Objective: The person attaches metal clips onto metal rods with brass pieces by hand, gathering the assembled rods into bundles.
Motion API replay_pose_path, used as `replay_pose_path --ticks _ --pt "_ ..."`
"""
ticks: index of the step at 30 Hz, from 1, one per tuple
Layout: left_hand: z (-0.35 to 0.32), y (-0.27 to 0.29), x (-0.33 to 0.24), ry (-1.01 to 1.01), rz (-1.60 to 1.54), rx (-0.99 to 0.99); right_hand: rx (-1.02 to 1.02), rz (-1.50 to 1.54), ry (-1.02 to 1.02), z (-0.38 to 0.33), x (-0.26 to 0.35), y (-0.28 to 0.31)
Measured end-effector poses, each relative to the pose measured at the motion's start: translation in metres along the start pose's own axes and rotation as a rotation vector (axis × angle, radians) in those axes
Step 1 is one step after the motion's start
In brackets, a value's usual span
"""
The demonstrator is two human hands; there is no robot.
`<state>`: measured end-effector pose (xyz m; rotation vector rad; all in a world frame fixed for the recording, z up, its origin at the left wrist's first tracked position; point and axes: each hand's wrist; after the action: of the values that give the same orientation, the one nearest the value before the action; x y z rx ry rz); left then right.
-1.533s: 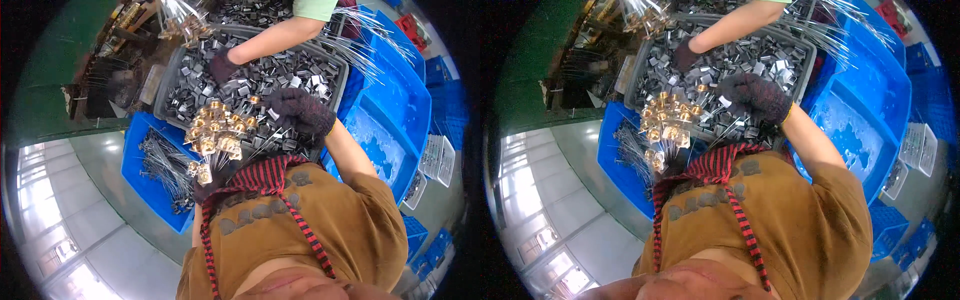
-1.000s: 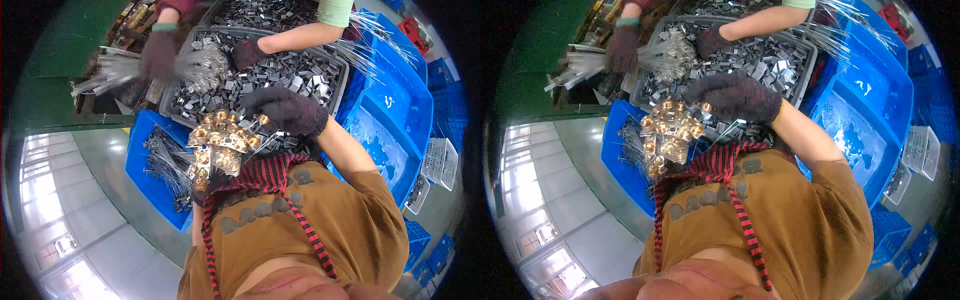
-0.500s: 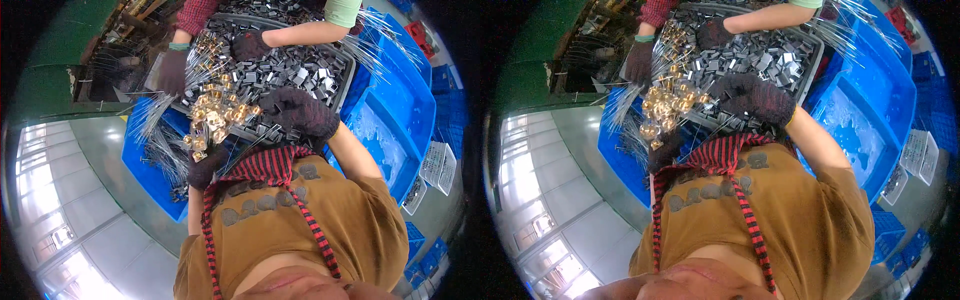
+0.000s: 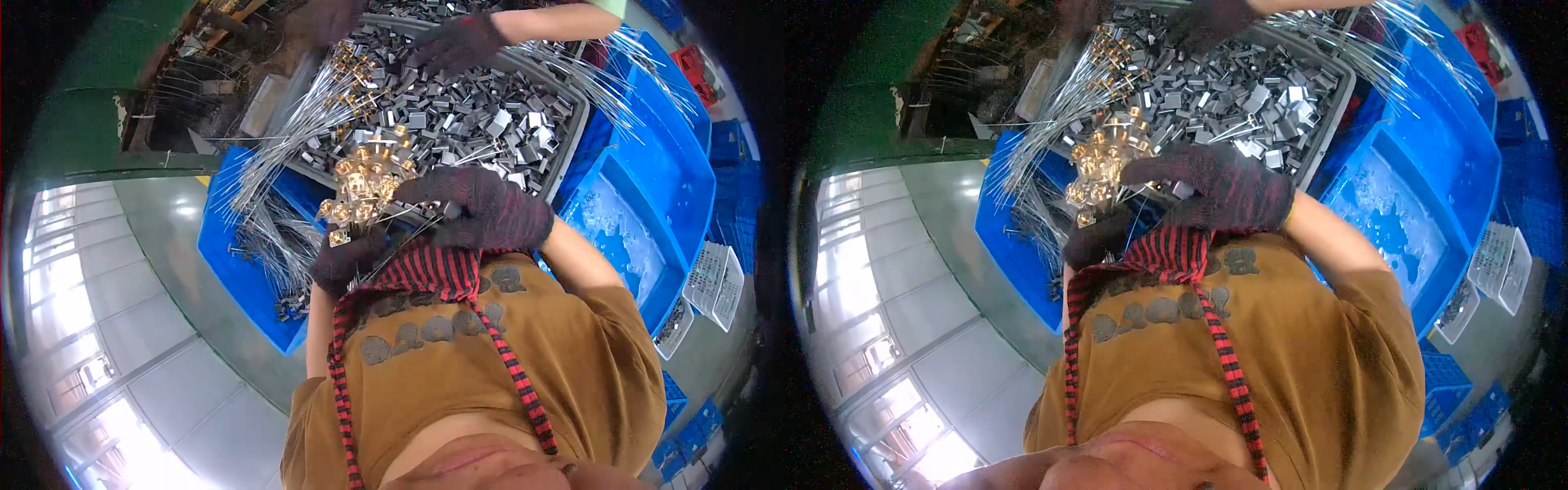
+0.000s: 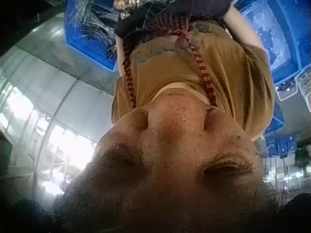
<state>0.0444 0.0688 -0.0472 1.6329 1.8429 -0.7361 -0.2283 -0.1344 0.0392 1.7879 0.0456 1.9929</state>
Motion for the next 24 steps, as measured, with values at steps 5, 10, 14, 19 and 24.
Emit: replay_pose_path --ticks 5,10,14,19,24 --pt "0.012 -0.002 0.005 -0.146 -0.686 0.413 -0.152 -0.488 -0.258 0.001 0.001 0.004" --pt "0.003 -0.035 -0.030 -0.193 -0.118 -0.253 -0.022 -0.579 -0.474 -0.020 -0.053 0.021" --pt "0.000 -0.044 -0.036 -0.277 -0.007 -0.271 0.014 -0.011 -0.401 -0.049 -0.088 0.027" --pt "0.002 -0.013 -0.018 -0.207 -0.256 -0.137 -0.095 0.187 -0.352 -0.051 -0.044 0.029" --pt "0.019 0.013 0.010 -0.503 0.396 -0.052 -0.156 0.268 -0.326 -0.039 -0.029 0.010"
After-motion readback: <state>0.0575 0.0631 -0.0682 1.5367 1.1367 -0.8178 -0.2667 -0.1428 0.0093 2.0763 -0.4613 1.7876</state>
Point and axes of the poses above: each hand's wrist, its own z-axis towards the middle knuckle, its own y-axis out of the back of the hand, x = y × z, and after that the axes turned 1 degree about x, right-handed
